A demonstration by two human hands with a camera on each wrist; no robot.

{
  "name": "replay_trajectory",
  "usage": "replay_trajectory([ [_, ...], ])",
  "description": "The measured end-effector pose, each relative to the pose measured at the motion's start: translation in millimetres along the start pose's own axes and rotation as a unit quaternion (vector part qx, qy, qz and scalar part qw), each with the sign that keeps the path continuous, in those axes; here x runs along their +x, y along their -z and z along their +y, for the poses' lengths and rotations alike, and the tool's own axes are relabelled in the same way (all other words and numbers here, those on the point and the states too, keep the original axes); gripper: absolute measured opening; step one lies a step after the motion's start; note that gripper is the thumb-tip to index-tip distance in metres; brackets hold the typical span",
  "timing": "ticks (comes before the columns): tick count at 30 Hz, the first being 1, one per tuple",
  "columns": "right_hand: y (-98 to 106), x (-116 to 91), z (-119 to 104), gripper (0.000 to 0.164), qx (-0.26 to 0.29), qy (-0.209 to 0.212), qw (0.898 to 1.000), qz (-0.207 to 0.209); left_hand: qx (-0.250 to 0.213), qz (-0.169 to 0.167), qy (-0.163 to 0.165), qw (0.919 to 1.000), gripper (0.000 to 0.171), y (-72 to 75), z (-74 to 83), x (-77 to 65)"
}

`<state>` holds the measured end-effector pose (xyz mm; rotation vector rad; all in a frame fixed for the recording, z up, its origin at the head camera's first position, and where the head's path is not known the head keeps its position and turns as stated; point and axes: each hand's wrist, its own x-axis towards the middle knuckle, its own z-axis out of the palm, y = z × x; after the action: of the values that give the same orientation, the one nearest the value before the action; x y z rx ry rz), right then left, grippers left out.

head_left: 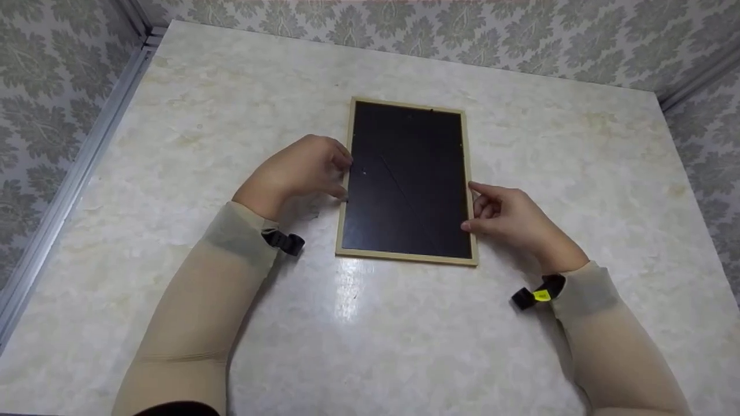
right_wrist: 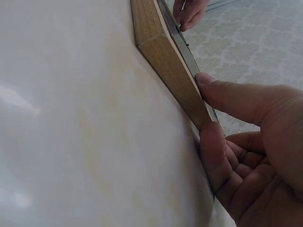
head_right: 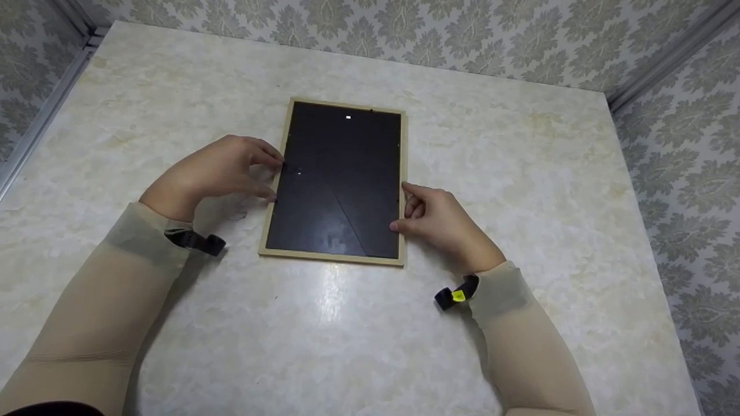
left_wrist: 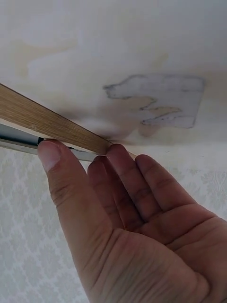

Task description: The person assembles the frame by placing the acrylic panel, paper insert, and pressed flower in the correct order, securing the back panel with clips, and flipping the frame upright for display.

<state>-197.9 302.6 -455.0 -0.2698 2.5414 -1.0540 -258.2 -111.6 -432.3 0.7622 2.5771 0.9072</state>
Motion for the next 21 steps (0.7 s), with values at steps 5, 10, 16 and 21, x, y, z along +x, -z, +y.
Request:
replay_trajectory([
  [5,0,1,0,0.092,-0.009,-0.005,1.0,-0.002,0.026,0.008,0.018,0.9995,0.014,-2.1,10.6,-0.3],
  [10,1,-1,1,0.093,-0.004,-0.01,1.0,-0.005,0.078,0.003,0.049,0.9957,0.029,-3.7,25.8,2.1],
  [16,1,-2,2,0.093,0.006,-0.012,1.0,-0.007,0.126,0.007,0.092,0.9878,0.012,-7.0,45.7,7.6],
  [21,1,-1,3,0.092,0.005,-0.001,1.0,-0.009,0.169,0.018,0.107,0.9796,0.029,-12.9,61.5,10.2],
])
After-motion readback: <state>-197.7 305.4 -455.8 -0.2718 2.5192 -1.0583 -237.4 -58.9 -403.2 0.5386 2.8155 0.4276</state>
